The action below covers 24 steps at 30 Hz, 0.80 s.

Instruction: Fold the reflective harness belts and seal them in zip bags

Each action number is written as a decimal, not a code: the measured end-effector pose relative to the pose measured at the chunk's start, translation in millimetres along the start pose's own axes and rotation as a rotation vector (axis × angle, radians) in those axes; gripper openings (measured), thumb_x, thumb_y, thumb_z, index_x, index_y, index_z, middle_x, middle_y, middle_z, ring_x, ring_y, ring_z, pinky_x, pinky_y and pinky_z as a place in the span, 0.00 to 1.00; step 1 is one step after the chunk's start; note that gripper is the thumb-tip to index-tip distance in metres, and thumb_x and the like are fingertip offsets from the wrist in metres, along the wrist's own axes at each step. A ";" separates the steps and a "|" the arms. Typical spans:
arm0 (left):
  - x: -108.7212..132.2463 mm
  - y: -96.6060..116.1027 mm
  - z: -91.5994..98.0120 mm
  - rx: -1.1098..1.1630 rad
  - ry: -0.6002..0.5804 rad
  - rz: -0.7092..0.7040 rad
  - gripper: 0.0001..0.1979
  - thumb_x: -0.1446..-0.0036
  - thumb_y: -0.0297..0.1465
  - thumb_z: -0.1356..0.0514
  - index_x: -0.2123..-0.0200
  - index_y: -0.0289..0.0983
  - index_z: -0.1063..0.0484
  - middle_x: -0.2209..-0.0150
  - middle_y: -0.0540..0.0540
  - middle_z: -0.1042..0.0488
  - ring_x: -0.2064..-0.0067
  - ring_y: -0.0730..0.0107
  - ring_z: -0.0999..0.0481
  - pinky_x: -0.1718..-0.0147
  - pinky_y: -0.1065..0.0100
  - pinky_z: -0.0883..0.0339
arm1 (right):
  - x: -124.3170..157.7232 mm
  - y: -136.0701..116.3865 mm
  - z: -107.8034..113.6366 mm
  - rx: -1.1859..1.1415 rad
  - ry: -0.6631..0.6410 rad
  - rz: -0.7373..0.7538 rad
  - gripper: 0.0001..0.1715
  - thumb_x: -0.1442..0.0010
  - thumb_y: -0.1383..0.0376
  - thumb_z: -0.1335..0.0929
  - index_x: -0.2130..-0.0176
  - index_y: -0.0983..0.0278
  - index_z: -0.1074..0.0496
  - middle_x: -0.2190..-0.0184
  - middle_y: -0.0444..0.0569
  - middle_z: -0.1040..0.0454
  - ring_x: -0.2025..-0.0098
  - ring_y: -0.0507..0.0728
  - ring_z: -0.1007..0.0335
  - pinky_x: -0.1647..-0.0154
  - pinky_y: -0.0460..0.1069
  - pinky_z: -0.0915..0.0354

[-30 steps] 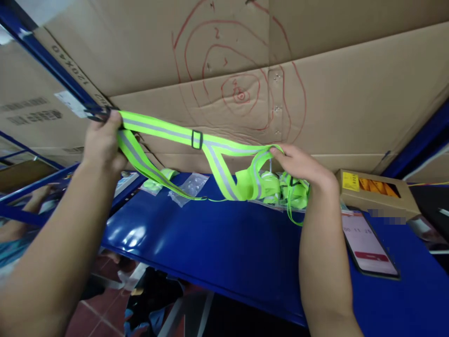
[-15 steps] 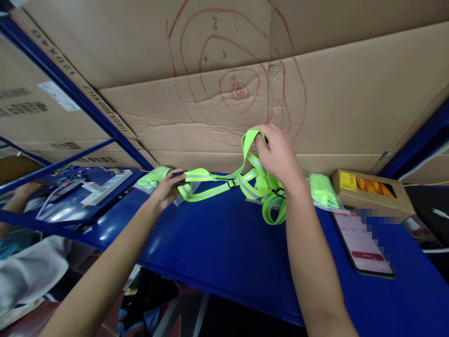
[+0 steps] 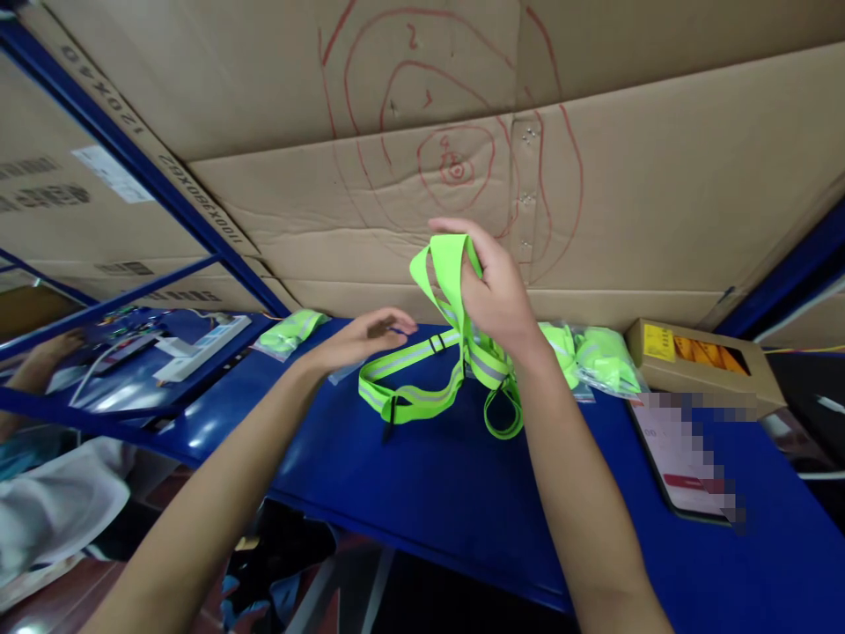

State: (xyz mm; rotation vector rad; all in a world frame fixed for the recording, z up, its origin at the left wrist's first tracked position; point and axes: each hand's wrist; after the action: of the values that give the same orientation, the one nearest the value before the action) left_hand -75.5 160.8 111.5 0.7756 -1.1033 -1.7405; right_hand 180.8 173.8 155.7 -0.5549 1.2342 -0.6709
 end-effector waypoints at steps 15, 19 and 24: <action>-33.5 33.6 -12.4 -0.158 0.285 -0.196 0.10 0.42 0.37 0.34 0.62 0.38 0.28 0.63 0.46 0.24 0.58 0.61 0.25 0.56 0.63 0.31 | 1.3 -13.9 29.8 -0.049 -0.007 0.018 0.17 0.30 0.51 0.35 0.49 0.54 0.24 0.58 0.47 0.21 0.56 0.60 0.23 0.55 0.55 0.25; -38.0 26.9 14.2 -0.156 0.587 -0.100 0.11 0.48 0.28 0.32 0.62 0.41 0.29 0.67 0.47 0.27 0.58 0.58 0.26 0.60 0.65 0.35 | 6.3 -20.8 37.2 0.029 -0.171 -0.093 0.18 0.36 0.58 0.29 0.47 0.54 0.25 0.64 0.44 0.21 0.63 0.59 0.24 0.62 0.54 0.27; -51.3 21.0 25.3 0.061 0.652 0.025 0.12 0.45 0.34 0.31 0.74 0.38 0.31 0.78 0.47 0.30 0.72 0.60 0.24 0.71 0.67 0.37 | 9.5 -22.7 34.1 0.078 -0.482 -0.016 0.20 0.37 0.58 0.29 0.46 0.56 0.25 0.46 0.46 0.22 0.46 0.62 0.26 0.47 0.55 0.31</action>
State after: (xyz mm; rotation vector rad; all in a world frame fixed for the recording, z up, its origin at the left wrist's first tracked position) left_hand -69.2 212.7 142.9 1.2457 -0.7109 -1.2857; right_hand 212.0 152.1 173.8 -0.6179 0.7503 -0.5538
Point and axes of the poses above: each hand's wrist, its own x-axis away from the middle knuckle, its own z-axis out of the back of the hand, y = z × x
